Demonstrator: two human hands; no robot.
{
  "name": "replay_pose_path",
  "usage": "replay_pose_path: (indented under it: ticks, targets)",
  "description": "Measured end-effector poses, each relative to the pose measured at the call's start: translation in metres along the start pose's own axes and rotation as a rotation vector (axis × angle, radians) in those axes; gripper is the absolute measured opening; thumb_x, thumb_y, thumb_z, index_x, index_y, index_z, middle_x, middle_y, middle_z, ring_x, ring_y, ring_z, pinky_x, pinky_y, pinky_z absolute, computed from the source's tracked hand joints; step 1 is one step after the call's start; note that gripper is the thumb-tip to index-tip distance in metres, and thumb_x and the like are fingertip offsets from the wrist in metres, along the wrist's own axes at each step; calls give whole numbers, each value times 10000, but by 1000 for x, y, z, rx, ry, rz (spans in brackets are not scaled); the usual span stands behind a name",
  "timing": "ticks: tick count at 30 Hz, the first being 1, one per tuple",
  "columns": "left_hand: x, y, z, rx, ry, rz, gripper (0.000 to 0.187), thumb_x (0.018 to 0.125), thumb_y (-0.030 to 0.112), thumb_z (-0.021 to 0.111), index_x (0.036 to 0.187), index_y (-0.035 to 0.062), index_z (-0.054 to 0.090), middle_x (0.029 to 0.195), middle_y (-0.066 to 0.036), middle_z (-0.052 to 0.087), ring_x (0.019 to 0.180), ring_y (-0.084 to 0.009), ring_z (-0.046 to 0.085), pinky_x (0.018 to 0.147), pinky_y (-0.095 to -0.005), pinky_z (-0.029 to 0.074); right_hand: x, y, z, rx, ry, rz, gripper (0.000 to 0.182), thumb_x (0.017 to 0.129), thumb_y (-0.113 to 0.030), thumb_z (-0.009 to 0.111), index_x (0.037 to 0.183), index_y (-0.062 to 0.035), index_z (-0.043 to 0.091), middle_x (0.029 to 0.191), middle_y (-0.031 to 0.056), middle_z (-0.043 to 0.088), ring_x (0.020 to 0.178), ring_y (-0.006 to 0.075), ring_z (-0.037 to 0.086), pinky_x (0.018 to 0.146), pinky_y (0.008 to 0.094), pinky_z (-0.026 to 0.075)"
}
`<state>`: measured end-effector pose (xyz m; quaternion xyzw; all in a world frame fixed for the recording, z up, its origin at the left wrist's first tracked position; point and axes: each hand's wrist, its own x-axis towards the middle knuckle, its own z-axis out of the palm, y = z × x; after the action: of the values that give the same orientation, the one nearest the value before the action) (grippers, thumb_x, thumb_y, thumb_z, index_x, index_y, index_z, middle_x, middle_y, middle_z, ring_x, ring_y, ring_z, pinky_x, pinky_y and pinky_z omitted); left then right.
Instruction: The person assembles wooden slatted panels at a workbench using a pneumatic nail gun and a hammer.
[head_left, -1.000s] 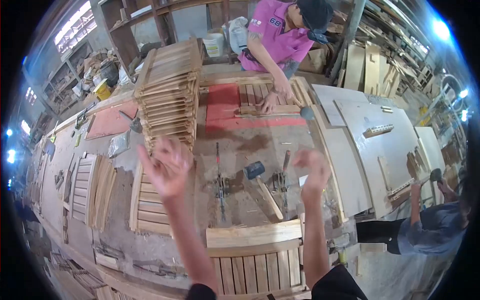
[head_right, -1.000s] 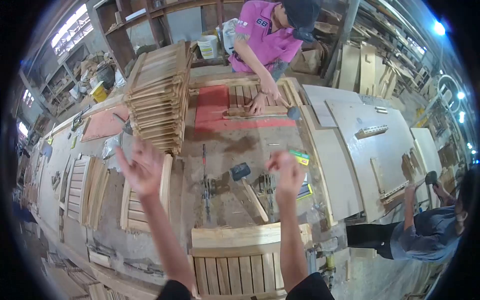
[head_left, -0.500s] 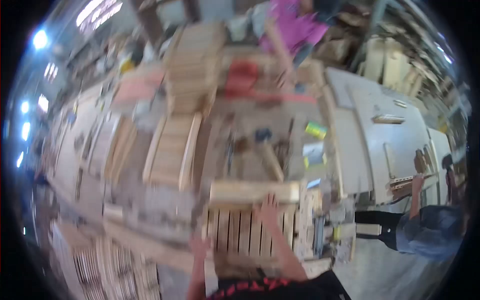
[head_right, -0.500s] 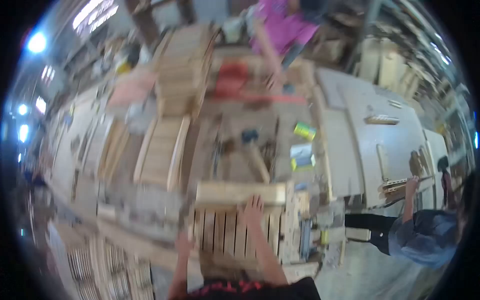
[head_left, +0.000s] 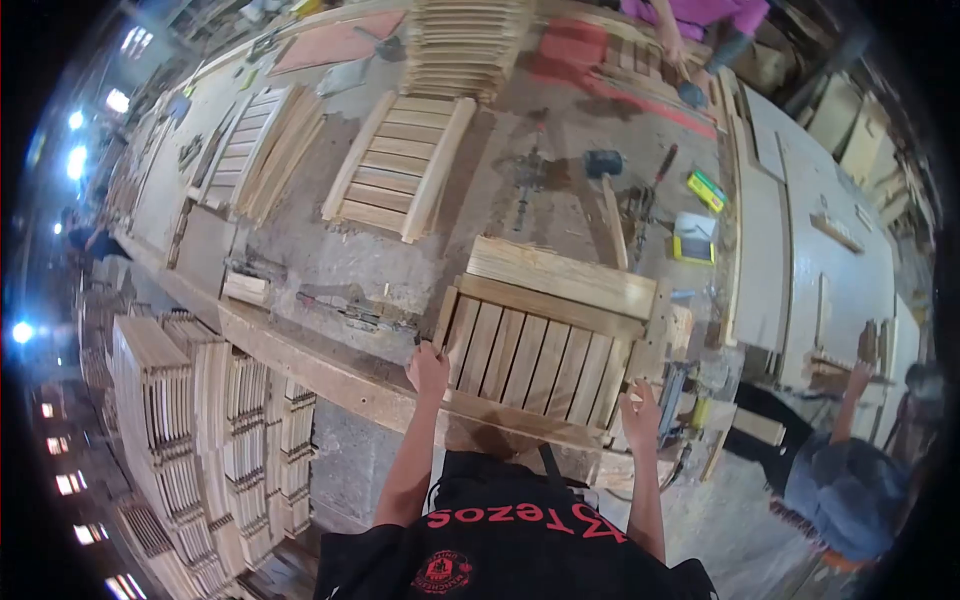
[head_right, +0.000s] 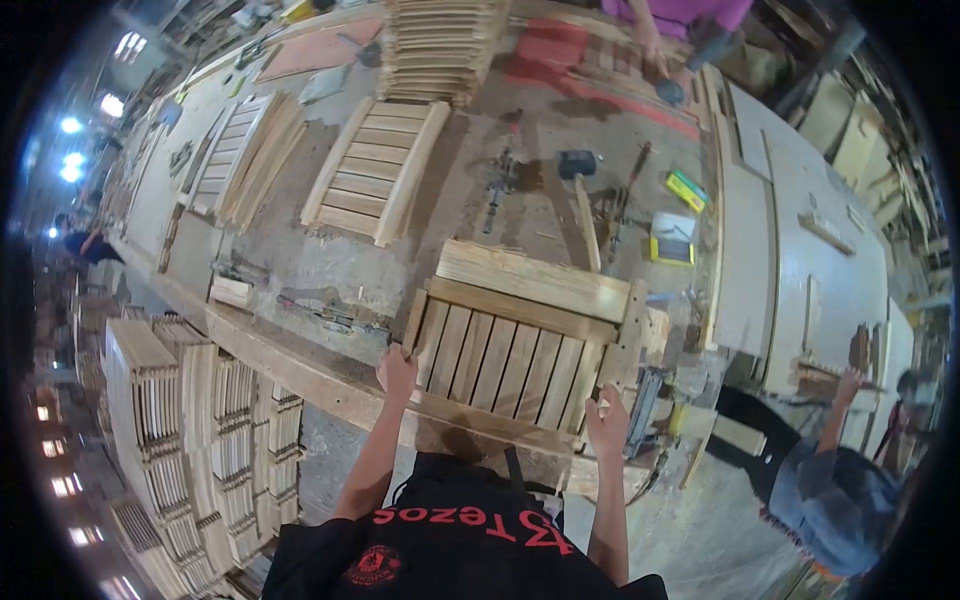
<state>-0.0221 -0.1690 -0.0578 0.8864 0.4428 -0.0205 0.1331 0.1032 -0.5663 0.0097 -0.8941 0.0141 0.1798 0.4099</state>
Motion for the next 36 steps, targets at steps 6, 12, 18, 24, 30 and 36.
replay_pose_path:
  ticks: [6,12,18,24,30,36]
  targets:
    - [4,2,-4,2,-24,-25,230,799,212,659,935,56,557,894,-152,655,831,-383,655,721,-508,511,-31,0,10,32,-29,142,504,873,-261,661,1300,-24,539,1110,147,678,848,231,667,769,350,521]
    - [23,-15,-11,104,-89,28,289,791,248,666,976,50,564,883,-172,669,867,-397,661,721,-522,520,-25,-18,16,67,-57,0,464,901,-270,619,1269,4,548,966,188,675,736,237,645,698,346,504]
    - [5,18,-32,63,31,-106,367,818,289,634,1097,62,559,1136,-180,615,1070,-360,584,864,-517,469,-16,-33,-4,113,32,-4,485,952,-407,531,1246,-22,553,947,225,667,868,330,666,775,395,502]
    - [-11,23,38,81,149,285,645,801,311,639,1327,-2,435,1240,-242,513,1177,-387,490,980,-521,384,-24,-17,-13,91,133,-64,454,960,-418,525,1211,-44,581,975,221,684,882,337,686,791,386,516]
    - [-5,58,31,-39,-29,-123,707,811,400,652,1337,-27,452,1238,-293,526,1179,-417,500,962,-543,400,-55,4,-8,114,276,-139,386,946,-398,558,1107,-54,625,885,235,671,805,393,671,679,428,519]
    - [11,51,-103,-526,-475,441,558,769,586,695,937,55,720,801,-173,693,790,-329,680,717,-420,526,-60,37,17,146,241,-80,365,930,-362,579,977,-4,634,846,191,665,780,339,669,693,414,508]
